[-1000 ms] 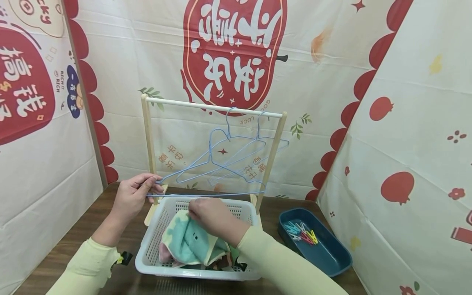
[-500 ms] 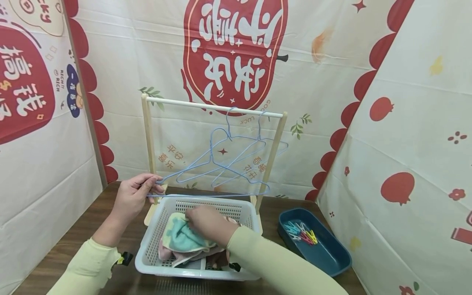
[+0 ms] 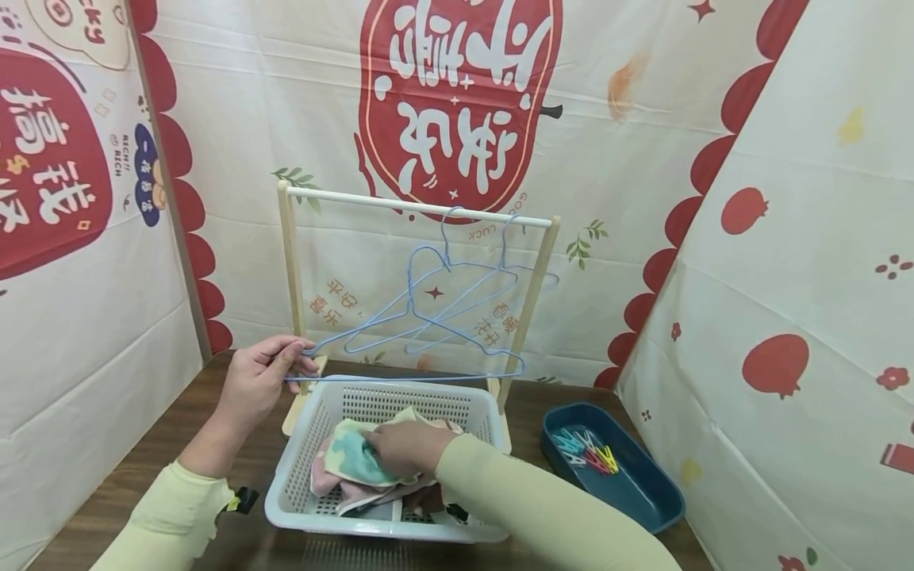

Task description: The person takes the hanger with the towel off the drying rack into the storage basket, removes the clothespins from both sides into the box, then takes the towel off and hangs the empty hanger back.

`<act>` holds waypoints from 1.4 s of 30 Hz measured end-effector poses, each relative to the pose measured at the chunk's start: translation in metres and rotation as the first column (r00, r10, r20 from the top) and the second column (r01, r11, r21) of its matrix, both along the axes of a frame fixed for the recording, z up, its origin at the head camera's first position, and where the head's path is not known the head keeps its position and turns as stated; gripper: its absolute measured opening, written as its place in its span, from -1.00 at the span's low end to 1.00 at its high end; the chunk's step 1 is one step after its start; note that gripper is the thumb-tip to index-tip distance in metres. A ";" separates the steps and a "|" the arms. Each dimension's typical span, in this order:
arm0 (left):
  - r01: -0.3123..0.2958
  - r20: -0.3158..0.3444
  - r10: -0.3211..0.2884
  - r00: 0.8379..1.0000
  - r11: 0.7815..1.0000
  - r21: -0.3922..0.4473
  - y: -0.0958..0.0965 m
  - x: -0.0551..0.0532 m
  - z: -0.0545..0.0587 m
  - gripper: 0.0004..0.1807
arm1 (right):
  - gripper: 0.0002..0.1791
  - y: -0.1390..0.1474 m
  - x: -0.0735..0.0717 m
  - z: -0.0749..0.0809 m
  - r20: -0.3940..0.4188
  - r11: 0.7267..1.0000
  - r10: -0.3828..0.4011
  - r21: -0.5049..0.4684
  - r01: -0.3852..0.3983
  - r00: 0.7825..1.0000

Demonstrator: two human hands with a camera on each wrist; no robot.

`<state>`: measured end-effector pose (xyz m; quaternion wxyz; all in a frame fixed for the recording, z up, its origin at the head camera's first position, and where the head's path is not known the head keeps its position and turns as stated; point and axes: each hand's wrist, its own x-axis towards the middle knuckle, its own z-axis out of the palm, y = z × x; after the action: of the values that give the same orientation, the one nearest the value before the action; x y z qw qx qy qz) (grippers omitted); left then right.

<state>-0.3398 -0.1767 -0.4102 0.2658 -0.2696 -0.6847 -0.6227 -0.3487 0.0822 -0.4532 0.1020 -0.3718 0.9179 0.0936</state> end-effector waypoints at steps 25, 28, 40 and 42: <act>0.014 -0.040 -0.013 0.999 1.000 0.024 -0.001 0.000 0.001 -0.82 | -0.34 0.098 0.035 0.034 -0.058 0.911 -0.253 -0.351 0.217 0.966; 0.012 -0.034 -0.011 0.999 1.000 0.022 -0.001 0.001 0.000 -0.81 | -0.31 0.117 0.037 0.027 -0.106 0.854 -0.378 -0.423 0.302 0.920; 0.017 -0.020 -0.017 1.000 1.000 0.021 0.000 0.001 0.000 -0.81 | -0.12 0.150 0.040 -0.014 0.034 0.643 -0.666 -0.479 0.597 0.745; 0.019 -0.023 -0.018 1.000 1.000 0.022 0.000 0.000 0.000 -0.81 | -0.14 0.149 0.041 -0.019 0.076 0.614 -0.679 -0.486 0.622 0.730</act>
<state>-0.3395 -0.1763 -0.4101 0.2710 -0.2801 -0.6721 -0.6296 -0.3077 0.2317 -0.4723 -0.0198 -0.0202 0.9868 -0.1592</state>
